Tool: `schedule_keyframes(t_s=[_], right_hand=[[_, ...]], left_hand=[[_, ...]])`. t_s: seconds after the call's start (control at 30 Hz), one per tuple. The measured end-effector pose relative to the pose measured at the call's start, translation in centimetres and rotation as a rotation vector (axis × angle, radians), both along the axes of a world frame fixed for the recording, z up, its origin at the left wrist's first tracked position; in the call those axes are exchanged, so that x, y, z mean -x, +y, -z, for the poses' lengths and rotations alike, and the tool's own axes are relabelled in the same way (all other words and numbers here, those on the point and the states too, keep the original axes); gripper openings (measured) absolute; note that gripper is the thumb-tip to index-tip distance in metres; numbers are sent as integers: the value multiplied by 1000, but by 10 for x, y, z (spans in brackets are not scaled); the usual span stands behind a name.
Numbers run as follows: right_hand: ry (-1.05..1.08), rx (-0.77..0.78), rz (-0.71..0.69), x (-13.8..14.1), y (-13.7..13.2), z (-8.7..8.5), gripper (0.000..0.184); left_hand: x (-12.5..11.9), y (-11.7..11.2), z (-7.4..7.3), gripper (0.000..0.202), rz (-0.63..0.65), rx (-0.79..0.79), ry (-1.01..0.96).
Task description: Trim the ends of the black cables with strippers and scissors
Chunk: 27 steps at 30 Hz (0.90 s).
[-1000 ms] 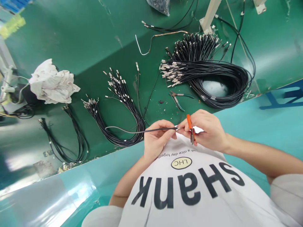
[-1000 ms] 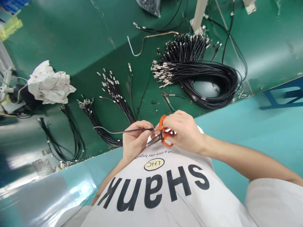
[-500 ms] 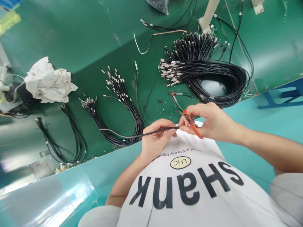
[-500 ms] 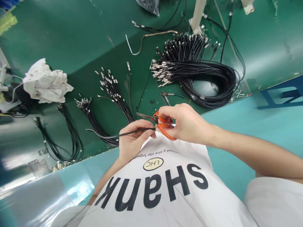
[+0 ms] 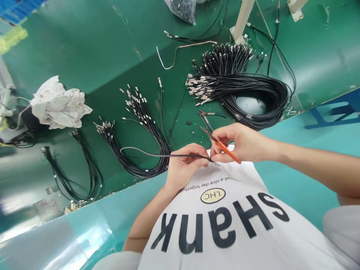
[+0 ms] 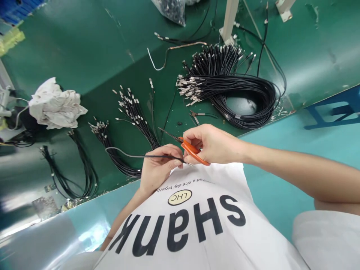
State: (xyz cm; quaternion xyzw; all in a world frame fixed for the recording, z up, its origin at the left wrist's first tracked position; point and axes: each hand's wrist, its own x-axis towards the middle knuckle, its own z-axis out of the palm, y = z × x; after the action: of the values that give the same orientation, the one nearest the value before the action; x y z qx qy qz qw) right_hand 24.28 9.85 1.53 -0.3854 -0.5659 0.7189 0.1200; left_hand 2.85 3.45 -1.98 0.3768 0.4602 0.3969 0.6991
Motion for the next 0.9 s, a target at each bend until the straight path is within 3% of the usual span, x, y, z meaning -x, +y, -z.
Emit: schedule_keyframes(t_s=[0.13,0.3,0.4,0.5,0.6,0.73,0.9], right_hand=[[114,44,105,2,-10,9,15],[230,252,276,8,-21,27,26],[215,207,392,12,-20,32,26],[156,19,487,15,-20,32,23],[10,-319,486,18,-24,32,18],[-167,-886,323,22,-32,37,20],[-223,-1197,211,25,-38,40,17]], left_hand=[[2,-1,5,11,37,41,-52],[-1,0,14,12,4,124,-119],[-3,-1,12,17,-69,90,-3],[-2,-4,3,15,-136,-137,298],[-2,-6,-5,9,-143,-281,598],[-5,-2,-8,8,-110,-136,528],[-4,-3,-7,9,-118,-15,417]])
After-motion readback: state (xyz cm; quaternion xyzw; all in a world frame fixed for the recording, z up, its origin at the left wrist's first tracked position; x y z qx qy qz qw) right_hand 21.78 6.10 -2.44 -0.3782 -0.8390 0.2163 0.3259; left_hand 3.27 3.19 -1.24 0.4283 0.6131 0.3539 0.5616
